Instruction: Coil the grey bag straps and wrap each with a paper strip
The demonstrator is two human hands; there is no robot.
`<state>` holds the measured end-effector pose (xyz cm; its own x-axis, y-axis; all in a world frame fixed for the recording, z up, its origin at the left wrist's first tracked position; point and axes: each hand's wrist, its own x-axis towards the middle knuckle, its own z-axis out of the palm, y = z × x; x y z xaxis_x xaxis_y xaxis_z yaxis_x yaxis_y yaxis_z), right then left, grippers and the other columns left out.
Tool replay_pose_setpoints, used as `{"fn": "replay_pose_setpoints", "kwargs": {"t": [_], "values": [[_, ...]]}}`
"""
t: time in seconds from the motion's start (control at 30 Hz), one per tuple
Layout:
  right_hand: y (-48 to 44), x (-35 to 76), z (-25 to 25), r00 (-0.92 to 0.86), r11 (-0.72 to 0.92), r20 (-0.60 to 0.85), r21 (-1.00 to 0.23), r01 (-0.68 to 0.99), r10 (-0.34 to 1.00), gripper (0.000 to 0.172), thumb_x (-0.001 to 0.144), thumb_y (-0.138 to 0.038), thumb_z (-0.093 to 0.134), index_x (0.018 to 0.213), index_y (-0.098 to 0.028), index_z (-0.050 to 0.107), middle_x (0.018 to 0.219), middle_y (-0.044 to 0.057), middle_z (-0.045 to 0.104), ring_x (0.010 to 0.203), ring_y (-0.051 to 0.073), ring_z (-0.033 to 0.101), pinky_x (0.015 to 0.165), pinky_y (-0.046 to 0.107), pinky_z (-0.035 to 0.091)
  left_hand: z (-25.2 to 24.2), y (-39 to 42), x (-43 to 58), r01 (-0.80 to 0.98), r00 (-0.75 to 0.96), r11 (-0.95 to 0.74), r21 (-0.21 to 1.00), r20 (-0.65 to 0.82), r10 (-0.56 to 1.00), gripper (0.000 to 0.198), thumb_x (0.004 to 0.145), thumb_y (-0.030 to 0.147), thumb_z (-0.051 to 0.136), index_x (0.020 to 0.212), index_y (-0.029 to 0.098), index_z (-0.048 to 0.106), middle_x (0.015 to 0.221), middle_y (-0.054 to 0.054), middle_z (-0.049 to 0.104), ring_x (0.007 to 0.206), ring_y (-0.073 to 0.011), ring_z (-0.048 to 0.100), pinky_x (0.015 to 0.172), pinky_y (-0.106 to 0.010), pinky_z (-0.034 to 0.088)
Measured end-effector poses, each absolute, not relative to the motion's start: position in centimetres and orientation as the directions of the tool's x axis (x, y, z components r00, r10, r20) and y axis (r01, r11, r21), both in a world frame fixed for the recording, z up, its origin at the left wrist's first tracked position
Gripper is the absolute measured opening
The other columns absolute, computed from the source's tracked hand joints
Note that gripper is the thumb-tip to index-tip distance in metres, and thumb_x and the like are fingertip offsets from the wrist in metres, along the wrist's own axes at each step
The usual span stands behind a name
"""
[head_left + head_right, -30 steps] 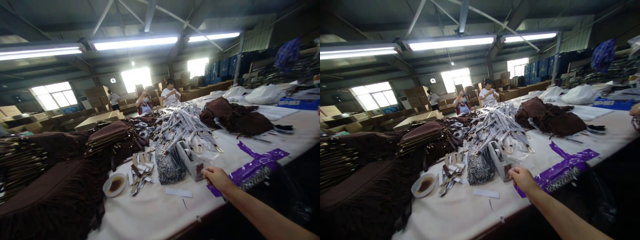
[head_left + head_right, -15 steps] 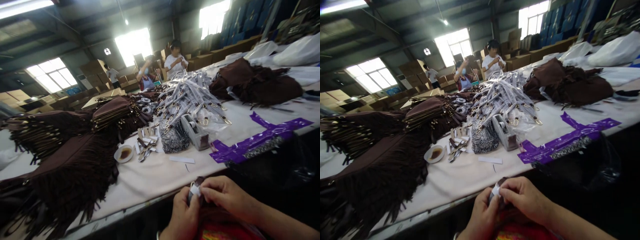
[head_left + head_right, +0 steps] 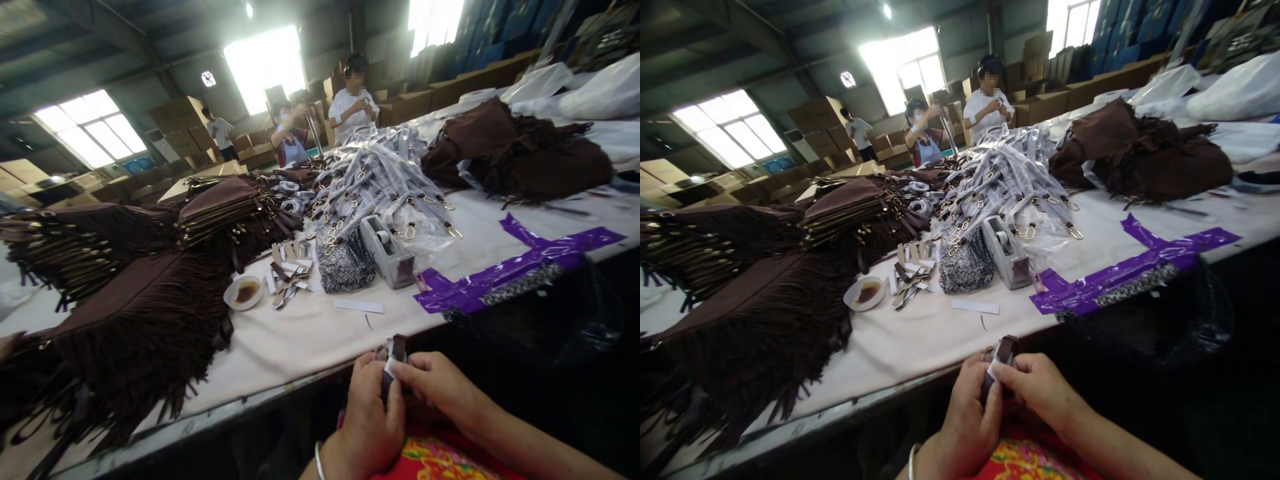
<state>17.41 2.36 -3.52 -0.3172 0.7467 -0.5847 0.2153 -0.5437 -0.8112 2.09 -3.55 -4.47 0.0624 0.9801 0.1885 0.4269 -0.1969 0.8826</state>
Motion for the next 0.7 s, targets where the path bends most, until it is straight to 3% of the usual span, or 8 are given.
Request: {"fn": "replay_pose_setpoints", "kwargs": {"t": [0.13,0.27,0.37,0.47,0.6,0.7], "values": [[2.1,17.6,-4.5,-0.386,-0.612,-0.607,-0.781,0.125,0.695,0.057,0.06,-0.071,0.079,0.066,-0.02,0.054,0.05,-0.009,0.043,0.043,0.007,0.035,0.042,0.022,0.024,-4.6,-3.6,2.1,0.451,0.065,-0.223,0.864,0.217,0.974,0.017,0.098,0.02,0.048,0.1,0.017,0.065,0.102,-0.014,0.066,0.105,-0.0274,0.06,0.102,-0.046,0.048],[1.8,18.3,-5.3,-0.455,-0.618,-0.57,-0.784,0.051,0.685,0.045,0.069,-0.059,0.077,0.067,-0.019,0.057,0.046,-0.009,0.043,0.039,0.005,0.031,0.042,0.023,0.018,-3.7,-3.2,2.1,0.378,-0.015,-0.056,0.924,0.066,0.998,0.022,0.101,0.032,0.049,0.099,0.017,0.066,0.102,-0.013,0.068,0.097,-0.0254,0.063,0.092,-0.039,0.05],[1.6,18.1,-4.8,-0.422,-0.61,-0.553,-0.792,-0.001,0.719,0.036,0.071,-0.05,0.075,0.066,-0.017,0.06,0.049,-0.007,0.05,0.041,0.006,0.037,0.044,0.021,0.023,-3.2,-2.8,2.0,0.202,-0.01,0.103,0.974,-0.103,0.995,0.033,0.102,0.044,0.052,0.105,0.016,0.069,0.093,-0.008,0.068,0.083,-0.0199,0.059,0.078,-0.031,0.048],[1.6,17.4,-4.1,-0.403,-0.546,-0.501,-0.838,0.003,0.766,0.03,0.072,-0.046,0.071,0.065,-0.017,0.065,0.054,-0.003,0.06,0.045,0.009,0.047,0.045,0.022,0.032,-3.5,-2.6,2.0,-0.039,0.026,0.24,0.97,-0.239,0.971,0.038,0.099,0.051,0.057,0.102,0.015,0.069,0.075,0.0,0.056,0.068,-0.0129,0.044,0.064,-0.026,0.038],[2.0,16.9,-4.4,-0.393,-0.385,-0.385,-0.919,0.083,0.835,0.029,0.078,-0.041,0.064,0.064,-0.017,0.069,0.061,0.002,0.071,0.055,0.015,0.061,0.054,0.025,0.046,-4.5,-2.6,2.5,-0.385,0.041,0.324,0.865,-0.334,0.942,0.037,0.094,0.052,0.064,0.087,0.016,0.061,0.067,0.005,0.042,0.063,-0.0102,0.033,0.059,-0.024,0.029],[2.1,16.6,-5.2,-0.389,-0.306,-0.339,-0.941,0.144,0.857,0.028,0.08,-0.038,0.059,0.063,-0.018,0.069,0.063,0.003,0.074,0.06,0.017,0.066,0.059,0.025,0.05,-4.9,-2.7,2.9,-0.489,0.048,0.349,0.8,-0.374,0.926,0.036,0.092,0.052,0.068,0.085,0.017,0.058,0.067,0.005,0.042,0.063,-0.01,0.034,0.06,-0.024,0.029]]}}
